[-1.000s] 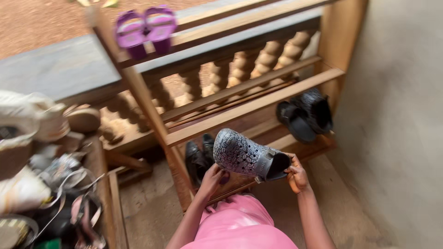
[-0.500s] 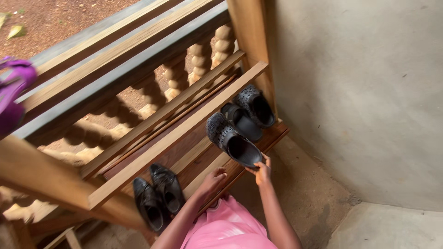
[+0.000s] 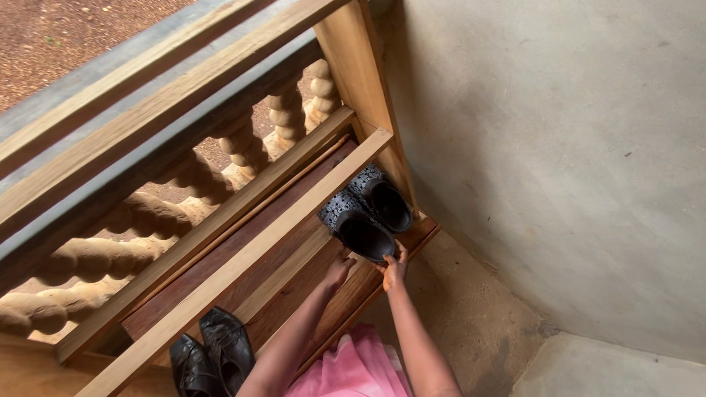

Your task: The person picks up various shoes and sandals from a wooden table and places them onto a multi-tiered wooden shoe rack. The person handles each item by hand, arranging them on the shelves.

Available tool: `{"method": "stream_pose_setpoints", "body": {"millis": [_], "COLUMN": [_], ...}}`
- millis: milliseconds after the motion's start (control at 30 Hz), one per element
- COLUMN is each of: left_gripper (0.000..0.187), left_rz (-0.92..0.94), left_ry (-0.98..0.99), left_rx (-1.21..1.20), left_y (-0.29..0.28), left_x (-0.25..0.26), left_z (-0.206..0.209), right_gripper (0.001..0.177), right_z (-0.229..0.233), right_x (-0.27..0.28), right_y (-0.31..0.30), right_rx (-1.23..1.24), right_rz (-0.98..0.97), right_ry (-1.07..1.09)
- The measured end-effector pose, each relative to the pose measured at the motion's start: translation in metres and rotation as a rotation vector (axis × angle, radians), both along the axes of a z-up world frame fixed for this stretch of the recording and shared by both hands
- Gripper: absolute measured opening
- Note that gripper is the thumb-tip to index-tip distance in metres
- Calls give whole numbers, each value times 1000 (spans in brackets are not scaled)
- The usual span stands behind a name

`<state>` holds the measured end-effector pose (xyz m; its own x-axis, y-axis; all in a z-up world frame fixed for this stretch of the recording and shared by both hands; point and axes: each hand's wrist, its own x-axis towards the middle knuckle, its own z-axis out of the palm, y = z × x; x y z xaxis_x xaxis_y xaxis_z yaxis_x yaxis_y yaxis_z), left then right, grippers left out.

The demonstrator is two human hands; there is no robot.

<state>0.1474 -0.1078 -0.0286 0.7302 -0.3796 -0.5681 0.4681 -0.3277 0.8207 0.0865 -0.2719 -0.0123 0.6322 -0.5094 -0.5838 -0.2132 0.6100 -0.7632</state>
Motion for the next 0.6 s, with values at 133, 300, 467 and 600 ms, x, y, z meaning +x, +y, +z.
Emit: {"method": "stream_pose_setpoints", "body": {"millis": [133, 300, 467, 600], "left_gripper": [90, 80, 70, 69], "left_rz": [147, 179, 211, 245], "left_ry": [11, -26, 37, 55], "left_rx": [-70, -133, -133, -85], "left_y": [-17, -9, -4, -6], "left_x": [3, -5, -1, 0], "left_z": [-13, -19, -20, -22], "right_gripper": [47, 41, 43, 49], "right_z": [-8, -3, 0, -5], "right_x": [5, 4, 3, 5], "right_y": [-8, -29, -33, -28], "right_rx": [-245, -504, -528, -653], "right_rz": [54, 227, 280, 279], "right_ry": [223, 333, 369, 320]}}
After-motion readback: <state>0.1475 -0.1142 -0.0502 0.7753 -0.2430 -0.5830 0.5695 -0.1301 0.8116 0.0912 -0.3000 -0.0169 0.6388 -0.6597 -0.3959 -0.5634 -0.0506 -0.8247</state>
